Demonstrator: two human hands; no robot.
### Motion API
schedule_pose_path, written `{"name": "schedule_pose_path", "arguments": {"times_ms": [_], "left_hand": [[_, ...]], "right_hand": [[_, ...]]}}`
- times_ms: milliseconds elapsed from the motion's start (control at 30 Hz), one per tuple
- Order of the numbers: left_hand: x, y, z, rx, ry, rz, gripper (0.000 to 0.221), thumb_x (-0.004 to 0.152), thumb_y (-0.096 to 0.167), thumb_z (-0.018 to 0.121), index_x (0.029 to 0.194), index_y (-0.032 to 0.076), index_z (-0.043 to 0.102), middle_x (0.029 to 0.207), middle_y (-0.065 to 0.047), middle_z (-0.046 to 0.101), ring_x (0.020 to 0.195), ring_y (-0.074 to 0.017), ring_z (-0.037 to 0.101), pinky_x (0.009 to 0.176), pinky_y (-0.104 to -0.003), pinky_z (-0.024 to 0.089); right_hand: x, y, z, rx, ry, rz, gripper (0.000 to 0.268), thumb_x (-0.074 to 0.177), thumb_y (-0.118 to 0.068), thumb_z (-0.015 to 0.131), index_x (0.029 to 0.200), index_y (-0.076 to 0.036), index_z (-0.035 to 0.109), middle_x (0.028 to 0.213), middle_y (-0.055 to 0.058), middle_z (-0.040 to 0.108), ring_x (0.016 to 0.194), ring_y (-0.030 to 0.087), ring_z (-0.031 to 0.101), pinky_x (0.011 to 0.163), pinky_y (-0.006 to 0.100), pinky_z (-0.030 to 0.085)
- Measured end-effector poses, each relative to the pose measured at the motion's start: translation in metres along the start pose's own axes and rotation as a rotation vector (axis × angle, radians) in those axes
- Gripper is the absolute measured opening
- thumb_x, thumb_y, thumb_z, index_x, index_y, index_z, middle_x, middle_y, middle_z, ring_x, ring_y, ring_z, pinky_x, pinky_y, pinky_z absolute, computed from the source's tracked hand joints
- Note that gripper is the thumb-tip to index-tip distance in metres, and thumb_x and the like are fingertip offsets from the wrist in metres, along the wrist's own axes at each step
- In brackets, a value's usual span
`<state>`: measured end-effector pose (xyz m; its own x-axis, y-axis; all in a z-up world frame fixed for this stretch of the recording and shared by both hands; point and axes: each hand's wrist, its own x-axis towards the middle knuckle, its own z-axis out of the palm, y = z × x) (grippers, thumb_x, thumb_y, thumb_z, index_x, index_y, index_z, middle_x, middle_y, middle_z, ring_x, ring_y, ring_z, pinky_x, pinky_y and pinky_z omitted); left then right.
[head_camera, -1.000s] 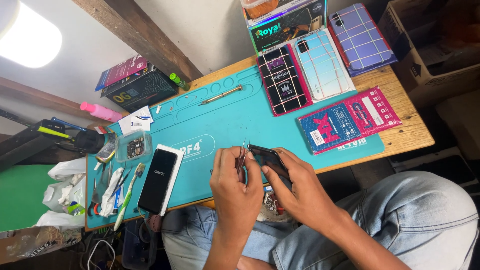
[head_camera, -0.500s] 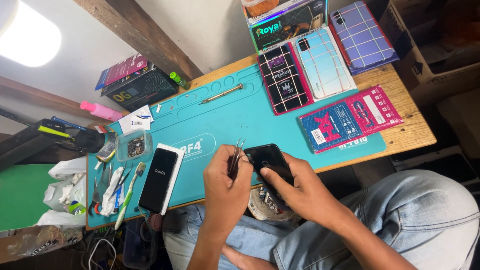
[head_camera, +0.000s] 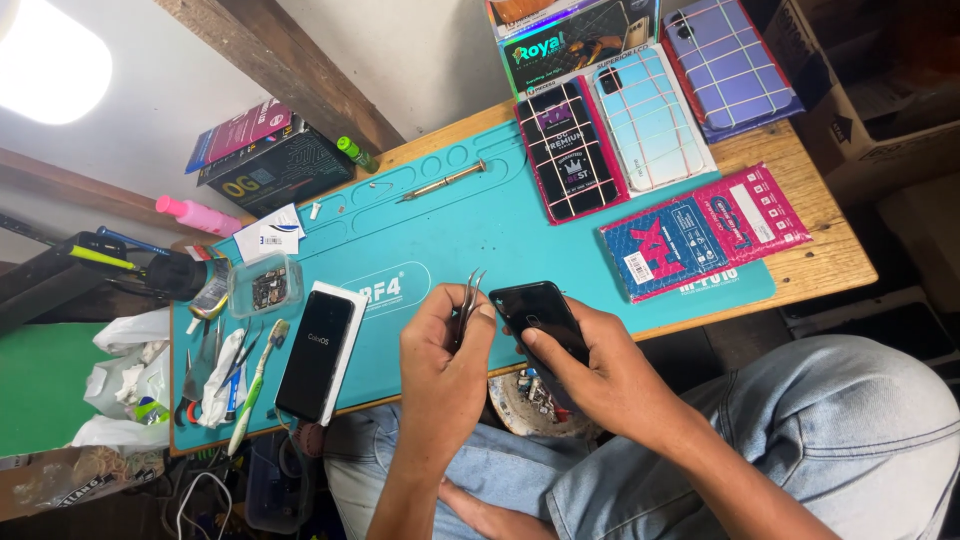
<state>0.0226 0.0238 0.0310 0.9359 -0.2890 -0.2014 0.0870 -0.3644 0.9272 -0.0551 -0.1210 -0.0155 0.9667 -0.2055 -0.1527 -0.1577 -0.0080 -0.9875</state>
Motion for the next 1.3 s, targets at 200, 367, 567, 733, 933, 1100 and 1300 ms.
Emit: {"name": "schedule_pose_path", "arguments": {"times_ms": [200, 367, 567, 733, 933, 1100, 1300], "left_hand": [[-0.007, 0.001, 0.004, -0.017, 0.020, 0.115, 0.017, 0.103, 0.010, 0.064, 0.087, 0.010, 0.066, 0.072, 0.005, 0.050, 0.063, -0.0062, 0.040, 0.057, -0.027, 0.037], [-0.012, 0.011, 0.003, -0.025, 0.038, 0.146, 0.015, 0.103, 0.014, 0.068, 0.091, 0.006, 0.074, 0.080, 0.000, 0.069, 0.071, -0.0085, 0.059, 0.067, -0.026, 0.052], [-0.014, 0.000, 0.000, -0.122, 0.121, 0.062, 0.011, 0.099, 0.014, 0.074, 0.102, 0.005, 0.080, 0.085, 0.000, 0.073, 0.072, -0.0088, 0.061, 0.066, -0.025, 0.052], [-0.027, -0.010, -0.002, -0.143, 0.084, -0.020, 0.012, 0.100, 0.010, 0.073, 0.093, 0.001, 0.078, 0.078, -0.007, 0.076, 0.053, -0.0099, 0.051, 0.052, -0.026, 0.044], [-0.048, -0.045, -0.005, -0.158, 0.015, 0.035, 0.032, 0.108, 0.011, 0.051, 0.081, 0.003, 0.067, 0.078, -0.007, 0.070, 0.052, -0.0095, 0.047, 0.048, -0.028, 0.039], [-0.060, -0.073, -0.008, 0.245, -0.004, 0.257, 0.038, 0.109, 0.025, 0.058, 0.074, 0.010, 0.061, 0.057, 0.003, 0.054, 0.049, -0.0078, 0.044, 0.049, -0.031, 0.038], [-0.061, -0.083, -0.008, 0.283, 0.000, 0.114, 0.010, 0.089, 0.021, 0.083, 0.094, 0.014, 0.080, 0.077, 0.006, 0.074, 0.065, -0.0074, 0.064, 0.063, -0.026, 0.057]], "right_hand": [[0.003, 0.003, -0.001, -0.030, 0.043, -0.027, 0.022, 0.108, -0.029, 0.059, 0.106, -0.013, 0.074, 0.079, -0.005, 0.060, 0.074, 0.008, 0.051, 0.066, 0.029, 0.046], [0.004, 0.000, -0.005, 0.183, 0.048, 0.079, 0.025, 0.103, -0.029, 0.065, 0.109, -0.008, 0.078, 0.092, 0.002, 0.077, 0.082, 0.012, 0.072, 0.073, 0.030, 0.060], [0.005, -0.018, -0.008, 0.518, 0.115, 0.331, 0.036, 0.096, -0.020, 0.068, 0.122, 0.003, 0.078, 0.110, 0.019, 0.087, 0.088, 0.029, 0.082, 0.070, 0.043, 0.067], [0.009, -0.020, -0.018, 0.611, 0.212, 0.332, 0.036, 0.097, -0.019, 0.066, 0.122, 0.006, 0.075, 0.109, 0.023, 0.084, 0.077, 0.033, 0.076, 0.062, 0.047, 0.063], [0.014, -0.011, -0.021, 0.590, 0.234, 0.266, 0.037, 0.097, -0.022, 0.067, 0.120, 0.005, 0.075, 0.100, 0.024, 0.081, 0.073, 0.033, 0.075, 0.061, 0.045, 0.062], [0.015, -0.013, -0.018, 0.581, 0.263, 0.274, 0.035, 0.097, -0.020, 0.066, 0.123, 0.003, 0.072, 0.111, 0.022, 0.082, 0.075, 0.033, 0.074, 0.062, 0.046, 0.062], [0.013, -0.010, -0.015, 0.571, 0.257, 0.255, 0.037, 0.097, -0.022, 0.066, 0.123, 0.003, 0.073, 0.110, 0.021, 0.082, 0.075, 0.031, 0.075, 0.065, 0.042, 0.061]]}}
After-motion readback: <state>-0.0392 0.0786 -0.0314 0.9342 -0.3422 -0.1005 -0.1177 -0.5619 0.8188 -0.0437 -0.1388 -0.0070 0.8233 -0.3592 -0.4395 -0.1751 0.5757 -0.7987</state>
